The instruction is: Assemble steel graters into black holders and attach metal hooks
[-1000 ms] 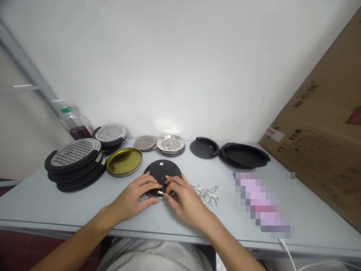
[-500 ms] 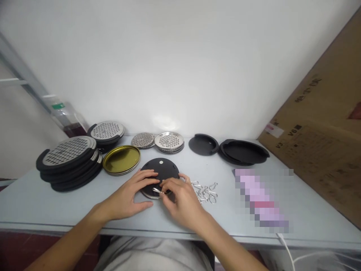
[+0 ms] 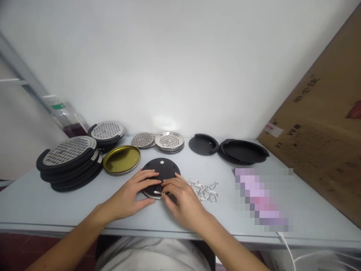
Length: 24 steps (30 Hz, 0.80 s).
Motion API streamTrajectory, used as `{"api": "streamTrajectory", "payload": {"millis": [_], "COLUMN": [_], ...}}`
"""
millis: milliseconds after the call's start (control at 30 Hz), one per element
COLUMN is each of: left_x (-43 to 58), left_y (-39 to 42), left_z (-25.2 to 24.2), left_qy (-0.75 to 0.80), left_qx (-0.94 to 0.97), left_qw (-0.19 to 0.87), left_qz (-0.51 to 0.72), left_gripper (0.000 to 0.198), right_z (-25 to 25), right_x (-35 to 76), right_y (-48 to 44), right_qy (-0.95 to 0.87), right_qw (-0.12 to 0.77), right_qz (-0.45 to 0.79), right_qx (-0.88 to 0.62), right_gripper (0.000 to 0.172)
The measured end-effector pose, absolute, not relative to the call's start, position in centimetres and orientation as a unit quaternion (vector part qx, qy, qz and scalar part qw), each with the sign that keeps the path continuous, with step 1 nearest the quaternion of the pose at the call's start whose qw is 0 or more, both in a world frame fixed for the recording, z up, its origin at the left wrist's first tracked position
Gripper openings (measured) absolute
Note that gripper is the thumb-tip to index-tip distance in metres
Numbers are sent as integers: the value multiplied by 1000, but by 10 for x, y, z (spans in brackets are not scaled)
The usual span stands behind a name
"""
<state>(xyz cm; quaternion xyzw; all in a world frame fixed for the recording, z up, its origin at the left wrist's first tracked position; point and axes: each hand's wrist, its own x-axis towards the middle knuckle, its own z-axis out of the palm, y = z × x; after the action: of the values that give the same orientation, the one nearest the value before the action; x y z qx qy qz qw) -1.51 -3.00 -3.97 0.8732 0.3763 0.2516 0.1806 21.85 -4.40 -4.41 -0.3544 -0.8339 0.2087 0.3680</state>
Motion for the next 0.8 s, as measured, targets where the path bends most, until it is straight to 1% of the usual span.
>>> {"api": "streamTrajectory", "payload": {"millis": [367, 467, 533, 667, 800], "left_x": [-13, -13, -13, -12, -11], "left_y": [-32, -33, -34, -36, -37], "left_z": [-39, -36, -33, -29, -31], "left_qy": [392, 380, 362, 330, 322], "left_qx": [872, 874, 872, 857, 851], "left_qw": [160, 153, 158, 180, 181], "left_qz": [244, 262, 289, 353, 372], "left_gripper": [49, 49, 45, 29, 20], "right_z": [-45, -45, -45, -47, -50], "right_x": [216, 215, 215, 216, 215], "right_y": [-44, -43, -44, -44, -42], "right_qy": [-836, -835, -835, -837, -834], "right_qw": [375, 374, 372, 374, 388], "right_qz": [195, 192, 190, 186, 179], "right_qx": [-351, -356, -357, -354, -349], "right_gripper": [13, 13, 13, 14, 15]}}
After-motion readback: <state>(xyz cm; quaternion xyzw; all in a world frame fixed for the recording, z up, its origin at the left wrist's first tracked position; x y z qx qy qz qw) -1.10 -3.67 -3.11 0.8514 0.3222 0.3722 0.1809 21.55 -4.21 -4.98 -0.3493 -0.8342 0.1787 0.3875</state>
